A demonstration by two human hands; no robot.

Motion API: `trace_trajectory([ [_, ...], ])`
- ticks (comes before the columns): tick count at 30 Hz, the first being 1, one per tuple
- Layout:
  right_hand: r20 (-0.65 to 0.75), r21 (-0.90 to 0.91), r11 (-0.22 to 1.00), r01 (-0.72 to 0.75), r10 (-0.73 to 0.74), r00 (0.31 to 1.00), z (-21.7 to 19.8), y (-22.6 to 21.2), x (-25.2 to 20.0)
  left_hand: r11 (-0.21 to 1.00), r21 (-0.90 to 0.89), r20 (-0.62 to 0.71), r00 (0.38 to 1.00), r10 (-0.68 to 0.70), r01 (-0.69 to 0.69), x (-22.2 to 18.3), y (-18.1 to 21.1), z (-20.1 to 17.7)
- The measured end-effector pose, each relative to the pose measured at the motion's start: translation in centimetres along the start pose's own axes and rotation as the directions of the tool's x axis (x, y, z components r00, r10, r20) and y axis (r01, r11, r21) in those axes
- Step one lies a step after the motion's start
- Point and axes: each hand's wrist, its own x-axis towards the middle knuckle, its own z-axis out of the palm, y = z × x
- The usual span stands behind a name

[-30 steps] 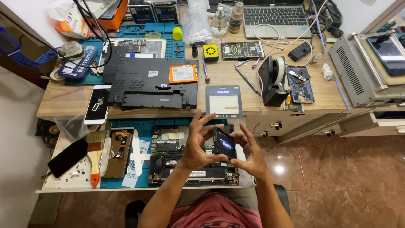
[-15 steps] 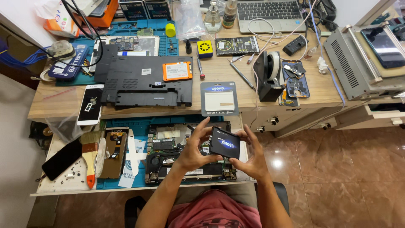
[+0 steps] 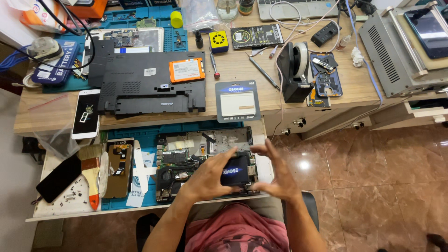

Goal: The person handles a new SSD and an old hard drive, then installs the SSD into a laptop chassis. They use a screwdriver to secure the drive in place.

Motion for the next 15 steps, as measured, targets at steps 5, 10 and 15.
trace_trajectory([
  [5, -0.327, -0.224, 0.881, -0.417, 0.335, 0.884, -2.3, 3.7, 0.7, 0.995, 0.009, -0.072, 0.993, -0.097, 0.098, -0.1, -0.4, -1.3],
  [10, -0.119, -0.520, 0.724, -0.454, 0.465, 0.877, -1.5, 4.1, 4.2, 0.996, -0.027, -0.161, 0.983, -0.089, 0.085, 0.2, -2.7, 0.3],
  [15, -0.091, -0.702, 0.471, -0.534, 0.685, 0.723, 0.1, 5.3, 5.3, 0.895, -0.446, -0.192, 0.973, -0.125, 0.026, 0.4, -2.6, 0.5],
])
